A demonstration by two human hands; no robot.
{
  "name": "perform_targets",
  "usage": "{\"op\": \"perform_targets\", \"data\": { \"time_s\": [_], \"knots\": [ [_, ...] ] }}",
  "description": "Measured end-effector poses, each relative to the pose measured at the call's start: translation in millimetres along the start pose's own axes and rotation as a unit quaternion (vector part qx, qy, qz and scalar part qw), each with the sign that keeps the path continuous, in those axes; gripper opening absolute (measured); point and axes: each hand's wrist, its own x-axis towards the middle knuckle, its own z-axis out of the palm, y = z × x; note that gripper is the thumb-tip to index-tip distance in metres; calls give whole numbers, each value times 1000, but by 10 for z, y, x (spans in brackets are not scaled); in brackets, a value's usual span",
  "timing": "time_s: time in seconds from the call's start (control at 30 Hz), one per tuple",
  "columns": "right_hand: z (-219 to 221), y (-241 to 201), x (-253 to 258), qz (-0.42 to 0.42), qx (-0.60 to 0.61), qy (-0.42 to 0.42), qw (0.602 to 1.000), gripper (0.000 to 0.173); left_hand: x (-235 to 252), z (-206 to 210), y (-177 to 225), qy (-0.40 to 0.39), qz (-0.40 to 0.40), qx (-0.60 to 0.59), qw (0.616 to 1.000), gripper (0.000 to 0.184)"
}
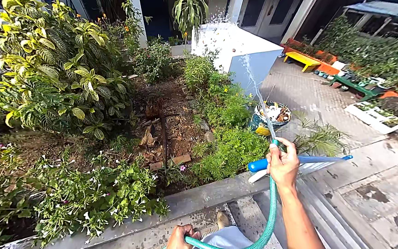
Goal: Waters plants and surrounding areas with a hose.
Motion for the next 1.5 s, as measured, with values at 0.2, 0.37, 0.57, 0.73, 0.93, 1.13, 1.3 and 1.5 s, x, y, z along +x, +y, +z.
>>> {"op": "perform_targets", "data": {
  "time_s": [0.2,0.37,0.57,0.73,0.93,1.13,1.3,1.5],
  "knots": [
    [15,-3,0,-2,7,4,1000,37,-3,-6,13,0,-3,0,1000,42],
    [11,-30,12,-6,16,8,1000,38,1,-13,13,-1,-10,0,1000,41],
    [30,-50,17,-15,20,10,1000,36,5,-22,-1,1,-5,4,1000,41],
    [66,-70,5,-14,18,10,1000,37,-21,-65,5,-3,-8,5,1000,40],
    [19,-71,3,-34,7,-15,999,43,-39,-83,78,-26,-10,8,1000,32],
    [72,-3,59,-21,28,-42,999,47,-47,-138,149,-14,-15,21,1000,31],
    [71,2,96,-30,32,-32,999,46,-36,-100,116,-8,-5,14,1000,33],
    [40,-9,110,-33,37,-34,998,46,-32,-87,122,-14,-5,21,1000,32]
  ]
}}
